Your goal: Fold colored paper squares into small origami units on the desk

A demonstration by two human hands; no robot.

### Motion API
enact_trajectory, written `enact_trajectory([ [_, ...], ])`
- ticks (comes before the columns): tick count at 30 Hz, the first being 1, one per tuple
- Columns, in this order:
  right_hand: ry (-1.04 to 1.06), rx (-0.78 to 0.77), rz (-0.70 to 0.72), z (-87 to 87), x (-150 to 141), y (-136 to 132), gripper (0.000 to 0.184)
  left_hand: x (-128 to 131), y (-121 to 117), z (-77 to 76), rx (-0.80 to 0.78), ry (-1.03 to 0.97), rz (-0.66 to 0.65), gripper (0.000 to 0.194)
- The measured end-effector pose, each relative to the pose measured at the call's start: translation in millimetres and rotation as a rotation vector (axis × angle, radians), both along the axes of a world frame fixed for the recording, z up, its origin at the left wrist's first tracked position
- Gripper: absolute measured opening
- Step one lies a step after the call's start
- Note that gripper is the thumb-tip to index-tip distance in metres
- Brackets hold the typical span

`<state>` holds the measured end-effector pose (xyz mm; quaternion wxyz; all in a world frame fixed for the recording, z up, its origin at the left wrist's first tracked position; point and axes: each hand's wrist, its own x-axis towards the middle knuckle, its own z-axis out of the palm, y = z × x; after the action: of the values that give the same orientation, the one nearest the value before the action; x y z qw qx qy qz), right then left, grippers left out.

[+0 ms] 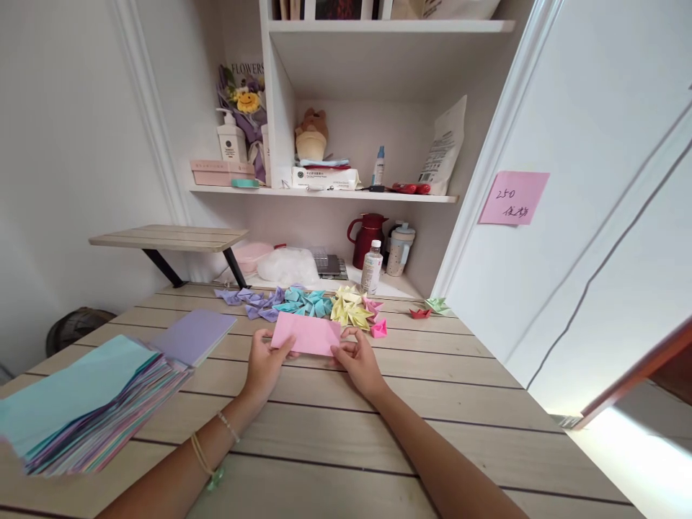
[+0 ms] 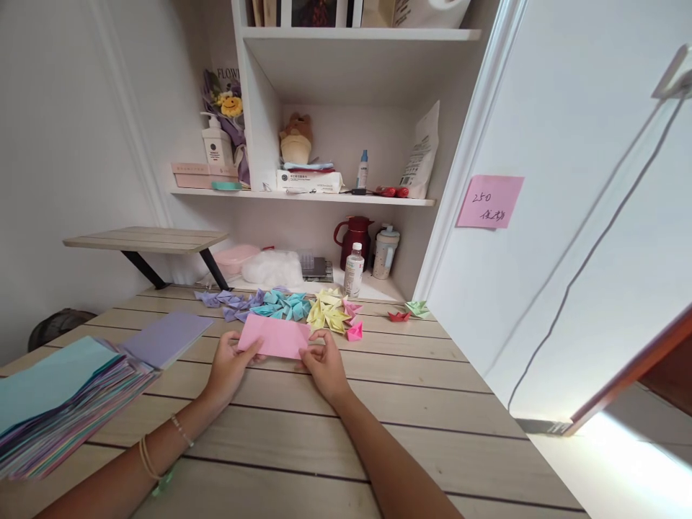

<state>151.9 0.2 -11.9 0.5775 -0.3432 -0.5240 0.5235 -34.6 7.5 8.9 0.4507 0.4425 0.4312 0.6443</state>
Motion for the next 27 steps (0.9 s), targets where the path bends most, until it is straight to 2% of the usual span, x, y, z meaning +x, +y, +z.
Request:
enact_trajectory([
  [2, -0.095, 0.095, 0.007, 1.4, -3, -5, 0.037, -3, 4, -3.6, 0.031, -0.062, 0.048, 0.052],
  [5, -0.332, 0.253, 0.044, 7.4, -5, -13, 0.035, -4, 4, -6.2, 0.054, -0.088, 0.029, 0.039],
  [8, -0.522, 0.329, 0.093, 12.4, -4, -18, 0.04, 0, -1, -4.3, 0.003, -0.029, -0.123, 0.028],
  [10, -0.558, 0.331, 0.106, 12.8, -4, -18, 0.048, 5, -7, -2.0, -0.05, 0.014, -0.236, 0.03],
  [13, -0.535, 0.299, 0.094, 9.7, -5, -14, 0.049, 9, -12, 1.7, -0.083, 0.041, -0.294, 0.037],
  [17, -0.47, 0.262, -0.032, 6.6, -4, -7, 0.03, 8, -14, 5.8, -0.096, 0.069, -0.297, 0.038],
  [20, -0.32, 0.238, -0.107, 6.0, -1, -3, 0.017, 7, -14, 5.7, -0.119, 0.099, -0.371, 0.043],
  [23, -0.148, 0.105, -0.064, 4.1, 1, -1, 0.021, 7, -13, 2.0, -0.095, 0.112, -0.416, 0.05],
  [25, -0.056, 0.034, -0.004, 2.7, 0, 0, 0.025, 8, -11, -1.1, -0.044, 0.081, -0.375, 0.06],
  [27, -0.015, 0.015, 0.042, 2.5, -1, 0, 0.044, 8, -9, -3.3, -0.011, 0.031, -0.316, 0.075],
])
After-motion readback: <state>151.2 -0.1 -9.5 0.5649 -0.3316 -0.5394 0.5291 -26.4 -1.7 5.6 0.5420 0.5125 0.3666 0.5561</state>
